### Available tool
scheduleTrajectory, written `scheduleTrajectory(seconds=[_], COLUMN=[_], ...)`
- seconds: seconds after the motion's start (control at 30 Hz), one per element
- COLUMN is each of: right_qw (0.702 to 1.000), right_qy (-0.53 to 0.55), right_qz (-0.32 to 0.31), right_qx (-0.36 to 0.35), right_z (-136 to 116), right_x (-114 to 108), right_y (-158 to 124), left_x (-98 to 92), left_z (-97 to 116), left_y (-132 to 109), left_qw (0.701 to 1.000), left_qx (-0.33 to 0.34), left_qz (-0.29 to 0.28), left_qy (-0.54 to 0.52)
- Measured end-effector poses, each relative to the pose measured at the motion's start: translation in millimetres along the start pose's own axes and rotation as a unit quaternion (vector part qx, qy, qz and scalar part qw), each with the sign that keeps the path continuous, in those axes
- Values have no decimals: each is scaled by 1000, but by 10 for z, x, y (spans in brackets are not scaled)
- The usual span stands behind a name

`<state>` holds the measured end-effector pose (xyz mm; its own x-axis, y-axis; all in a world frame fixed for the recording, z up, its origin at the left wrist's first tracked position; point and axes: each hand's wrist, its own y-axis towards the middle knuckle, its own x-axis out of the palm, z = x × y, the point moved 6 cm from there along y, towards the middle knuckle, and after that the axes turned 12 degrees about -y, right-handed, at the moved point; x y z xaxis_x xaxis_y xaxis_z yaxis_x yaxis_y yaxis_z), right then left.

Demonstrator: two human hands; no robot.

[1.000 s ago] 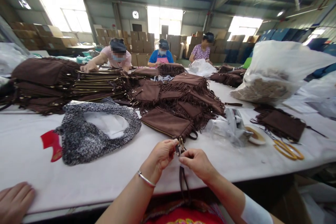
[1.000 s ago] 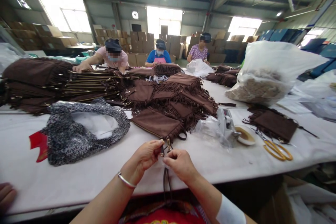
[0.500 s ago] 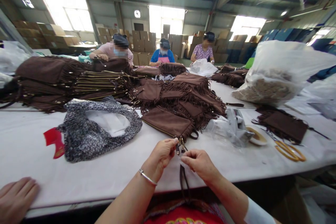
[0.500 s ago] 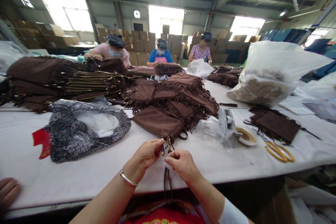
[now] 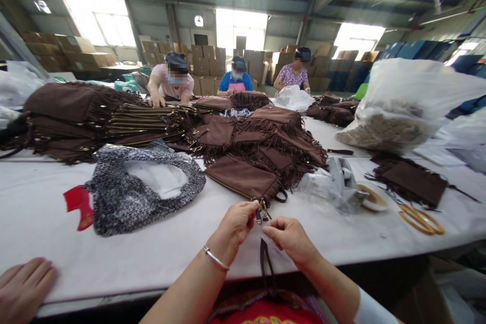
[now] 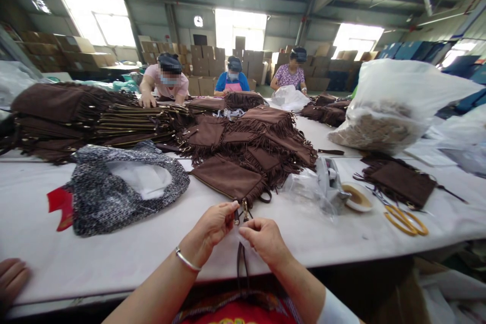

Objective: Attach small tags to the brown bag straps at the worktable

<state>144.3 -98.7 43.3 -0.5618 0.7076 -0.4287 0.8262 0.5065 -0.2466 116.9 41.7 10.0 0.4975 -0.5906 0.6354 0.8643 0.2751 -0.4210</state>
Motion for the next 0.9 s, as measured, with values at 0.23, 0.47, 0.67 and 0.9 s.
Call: scheduleTrajectory(seconds=[0.23,0.47,0.67,0.9], right_qw=[999,995,965,956], right_qy=[25,-55,-224,-262], right_qz=[26,79,110,106], right_qx=[6,-23,-84,-78], right_z=[69,87,7,-17], right_x=[43,75,109,95], right_y=[117,373,463,498], left_x=[-8,-70,-212,-274], left_z=[-59,-99,-222,-248], left_y=[15,-132,-320,-354], left_qw=[1000,999,989,987], left_qx=[20,-36,-136,-120], left_qz=[3,1,-15,34], left_qy=[13,36,54,97])
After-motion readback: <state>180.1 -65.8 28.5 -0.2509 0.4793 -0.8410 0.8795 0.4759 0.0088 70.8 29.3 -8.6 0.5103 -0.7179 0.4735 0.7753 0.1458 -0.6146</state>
